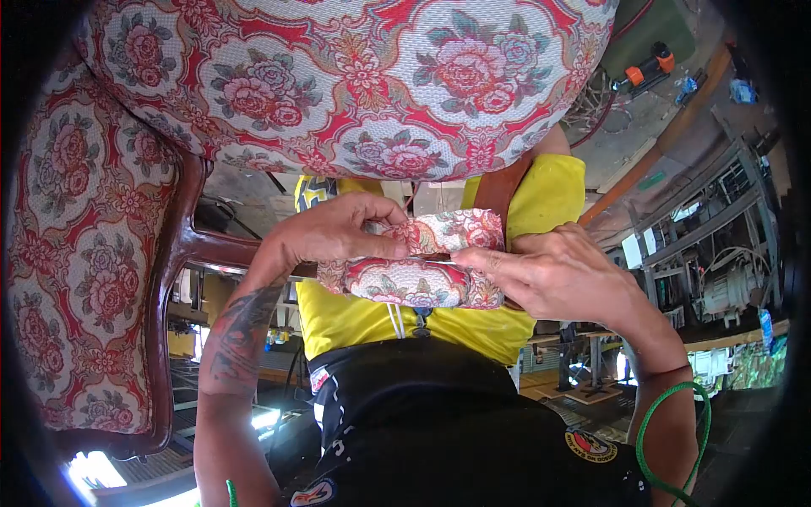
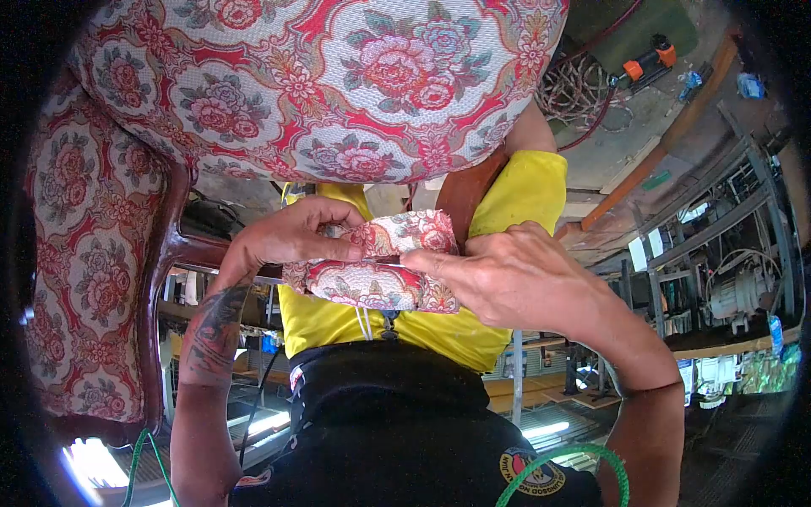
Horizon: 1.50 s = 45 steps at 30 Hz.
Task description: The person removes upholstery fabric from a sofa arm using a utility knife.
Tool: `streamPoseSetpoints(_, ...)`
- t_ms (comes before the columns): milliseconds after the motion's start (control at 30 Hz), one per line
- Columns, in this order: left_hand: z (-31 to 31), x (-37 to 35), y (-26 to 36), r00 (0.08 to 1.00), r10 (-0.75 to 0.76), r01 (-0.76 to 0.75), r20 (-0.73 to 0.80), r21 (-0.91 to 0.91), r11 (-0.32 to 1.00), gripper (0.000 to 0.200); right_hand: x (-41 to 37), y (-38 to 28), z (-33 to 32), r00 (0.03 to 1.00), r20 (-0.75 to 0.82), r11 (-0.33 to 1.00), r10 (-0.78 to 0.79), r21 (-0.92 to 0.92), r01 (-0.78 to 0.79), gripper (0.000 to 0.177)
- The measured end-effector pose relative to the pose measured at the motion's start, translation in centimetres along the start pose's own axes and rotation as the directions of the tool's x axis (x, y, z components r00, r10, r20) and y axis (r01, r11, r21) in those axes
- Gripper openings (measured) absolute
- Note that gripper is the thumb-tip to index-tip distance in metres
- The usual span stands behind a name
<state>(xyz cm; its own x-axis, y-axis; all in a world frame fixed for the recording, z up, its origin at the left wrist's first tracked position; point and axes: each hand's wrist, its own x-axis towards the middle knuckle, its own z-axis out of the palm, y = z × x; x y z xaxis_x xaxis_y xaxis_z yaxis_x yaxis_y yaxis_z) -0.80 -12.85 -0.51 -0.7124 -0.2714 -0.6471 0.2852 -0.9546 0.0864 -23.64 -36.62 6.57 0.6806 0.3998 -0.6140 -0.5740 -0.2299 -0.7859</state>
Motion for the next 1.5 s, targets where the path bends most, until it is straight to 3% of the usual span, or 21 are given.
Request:
streamPoseSetpoints(100, -0.2, 0.2, -0.5, 0.999, -0.040, 0.040, -0.004, -0.081, 0.996, 0.034, 0.5, -0.2, -0.9, 1.000, 0.008, 1.000, -0.017, -0.021, 0.018, 0.050)
streamPoseSetpoints(167, -0.3, 0.1, -0.1, 1.000, -0.027, 0.027, 0.000, -0.087, 0.996, 0.034, 0.9, -0.2, -1.5, 0.991, -0.130, 0.988, -0.014, 0.148, 0.033, 0.053)
streamPoseSetpoints(300, -0.5, 0.5, -1.0, 0.998, 0.060, -0.059, 0.025, -0.035, 0.998, 0.031, 1.6, -0.5, -3.0, 0.992, -0.118, 0.994, -0.042, 0.099, 0.054, 0.056)
streamPoseSetpoints(367, -0.6, 0.5, -0.8, 0.998, 0.048, -0.045, 0.032, -0.106, 0.993, 0.030, 2.0, -0.6, -2.5, 0.983, -0.174, 0.994, -0.052, 0.090, 0.068, 0.055)
streamPoseSetpoints(467, -0.8, 0.6, -1.4, 0.999, 0.036, -0.030, 0.036, -0.163, 0.986, 0.026, 2.5, -1.5, -2.4, 1.000, -0.023, 0.993, 0.000, 0.114, 0.002, 0.054)
streamPoseSetpoints(600, -0.4, 0.6, -1.6, 0.998, 0.064, -0.061, 0.009, -0.190, 0.980, 0.024, 2.7, -0.9, -0.1, 1.000, -0.017, 0.997, -0.018, 0.074, 0.019, 0.053)
streamPoseSetpoints(867, -0.5, 0.7, -1.0, 0.998, 0.065, -0.060, 0.017, -0.209, 0.976, 0.024, 2.6, -0.7, 0.7, 0.981, -0.192, 0.991, 0.028, 0.131, -0.003, 0.049)
streamPoseSetpoints(933, -0.5, 0.9, -0.8, 0.998, 0.065, -0.057, 0.028, -0.229, 0.972, 0.024, 2.5, -0.9, 0.1, 0.985, -0.172, 0.991, 0.027, 0.137, -0.004, 0.051)
streamPoseSetpoints(1000, -0.6, 1.3, -0.6, 0.994, 0.081, -0.076, 0.072, -0.065, 0.995, 0.024, 2.3, -1.0, -0.5, 0.988, -0.151, 0.990, 0.028, 0.143, -0.006, 0.054)
streamPoseSetpoints(1067, -0.7, 1.7, -1.2, 0.994, 0.079, -0.071, 0.078, -0.097, 0.993, 0.023, 2.2, -1.1, -0.8, 0.999, -0.021, 0.991, 0.048, 0.127, -0.045, 0.054)
streamPoseSetpoints(1167, -0.7, 1.5, -1.1, 0.995, 0.073, -0.060, 0.072, -0.162, 0.985, 0.024, 2.6, -1.4, -1.0, 0.999, 0.033, 0.995, 0.040, 0.086, -0.043, 0.054)
streamPoseSetpoints(1500, -0.5, 1.4, -1.8, 0.992, 0.119, -0.108, 0.044, -0.208, 0.972, 0.024, 3.1, -1.0, 1.1, 0.999, -0.040, 0.995, -0.026, 0.092, 0.029, 0.054)
